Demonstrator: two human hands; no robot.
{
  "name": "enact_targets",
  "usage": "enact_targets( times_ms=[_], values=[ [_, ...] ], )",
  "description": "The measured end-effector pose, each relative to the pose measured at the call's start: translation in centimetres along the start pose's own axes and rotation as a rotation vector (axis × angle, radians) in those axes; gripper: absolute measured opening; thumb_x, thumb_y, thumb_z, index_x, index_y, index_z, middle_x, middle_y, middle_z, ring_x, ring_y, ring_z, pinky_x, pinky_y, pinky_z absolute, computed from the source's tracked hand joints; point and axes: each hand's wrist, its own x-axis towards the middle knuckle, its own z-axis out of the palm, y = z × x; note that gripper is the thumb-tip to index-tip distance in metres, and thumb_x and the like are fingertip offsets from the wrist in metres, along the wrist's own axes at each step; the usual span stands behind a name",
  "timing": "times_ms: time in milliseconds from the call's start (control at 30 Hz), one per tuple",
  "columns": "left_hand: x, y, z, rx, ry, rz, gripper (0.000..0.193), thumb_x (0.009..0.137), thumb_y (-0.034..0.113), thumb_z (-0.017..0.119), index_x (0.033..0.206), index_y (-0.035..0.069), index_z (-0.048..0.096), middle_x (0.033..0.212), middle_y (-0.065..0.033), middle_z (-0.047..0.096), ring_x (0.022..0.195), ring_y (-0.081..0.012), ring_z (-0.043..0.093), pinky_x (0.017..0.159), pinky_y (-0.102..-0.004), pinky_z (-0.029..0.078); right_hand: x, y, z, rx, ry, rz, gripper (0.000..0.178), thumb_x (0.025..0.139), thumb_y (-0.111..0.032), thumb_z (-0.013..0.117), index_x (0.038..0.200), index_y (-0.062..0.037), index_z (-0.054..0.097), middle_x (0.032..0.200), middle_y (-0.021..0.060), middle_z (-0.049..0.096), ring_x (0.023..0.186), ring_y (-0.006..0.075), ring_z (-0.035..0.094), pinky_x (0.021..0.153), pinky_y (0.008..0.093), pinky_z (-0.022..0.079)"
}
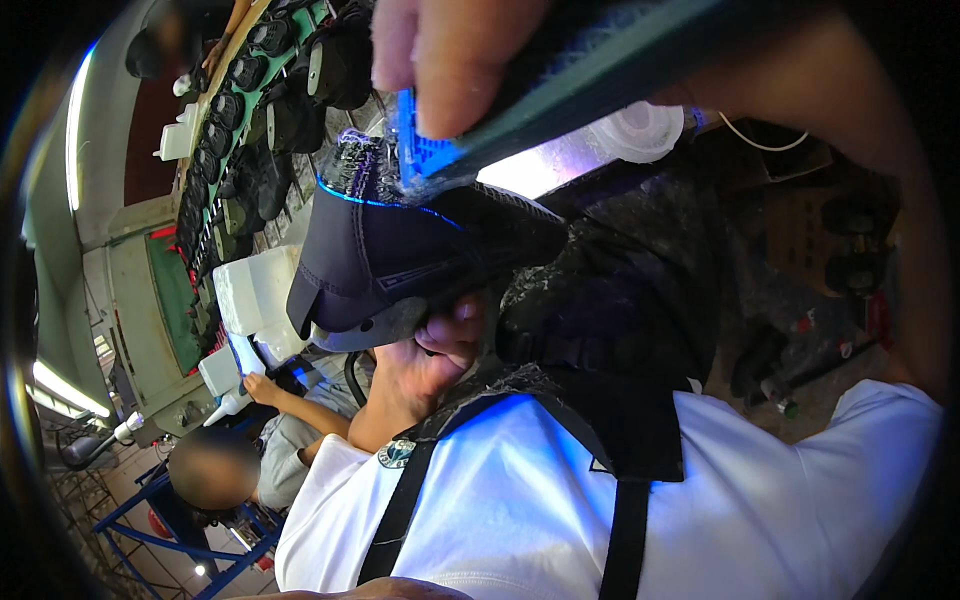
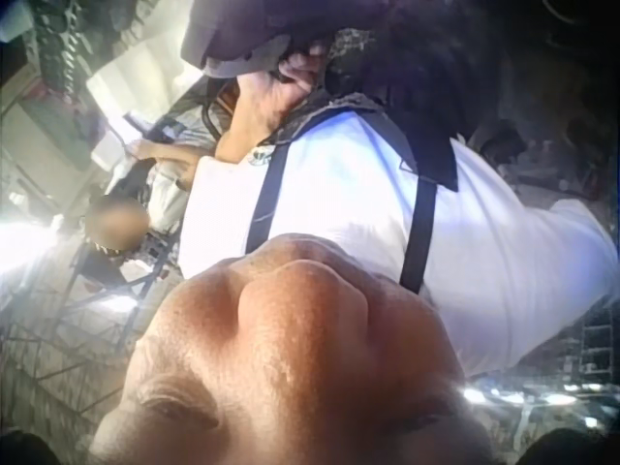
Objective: The person applies a viscous substance to the sole and side edges of a black sneaker using a blue brush. They repeatedly dip the brush into a container and spread the substance along the shoe's perimeter, rotating the shoe to access different areas.
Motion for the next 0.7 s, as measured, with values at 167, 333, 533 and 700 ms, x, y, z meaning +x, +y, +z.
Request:
enact_targets(
  times_ms=[167,333,533,700],
  values=[
    [0.8,-0.7,-0.1,-0.098,-0.100,-0.079,0.042,0.095,0.038,0.056,0.118,0.002,0.056,0.086,-0.0193,0.051,0.055,-0.0160,0.051,0.041,-0.0186,0.046,-0.5,-1.1,0.4,0.010,0.036,-0.033,0.016,0.079,0.002,0.077,0.094,0.0067,0.075,0.104,0.0304,0.069,0.089,0.0351,0.072,0.084,0.0365,0.056],
    [1.5,-1.6,-0.3,-0.221,-0.247,-0.176,0.044,0.094,0.032,0.060,0.124,0.001,0.052,0.090,-0.0206,0.051,0.056,-0.0176,0.055,0.044,-0.0201,0.049,-1.0,-2.6,0.0,-0.265,-0.142,0.097,0.018,0.082,-0.002,0.075,0.099,-0.0024,0.070,0.113,0.0241,0.067,0.098,0.0346,0.070,0.088,0.0389,0.056],
    [2.3,-1.9,-1.1,-0.296,-0.353,-0.259,0.050,0.097,0.036,0.055,0.135,0.003,0.044,0.094,-0.0215,0.050,0.062,-0.0211,0.057,0.047,-0.0220,0.052,-2.9,-1.4,0.7,-0.271,-0.173,0.164,0.018,0.083,-0.004,0.073,0.100,-0.0083,0.069,0.120,0.0224,0.065,0.105,0.0359,0.068,0.093,0.0429,0.055],
    [2.8,-1.9,-1.4,-0.318,-0.411,-0.280,0.052,0.098,0.038,0.055,0.136,0.005,0.042,0.094,-0.0221,0.049,0.064,-0.0231,0.057,0.047,-0.0218,0.051,-4.1,-1.1,1.4,-0.238,-0.139,0.148,0.018,0.081,-0.003,0.075,0.097,-0.0088,0.069,0.118,0.0207,0.067,0.101,0.0345,0.070,0.089,0.0410,0.058]
  ],
)
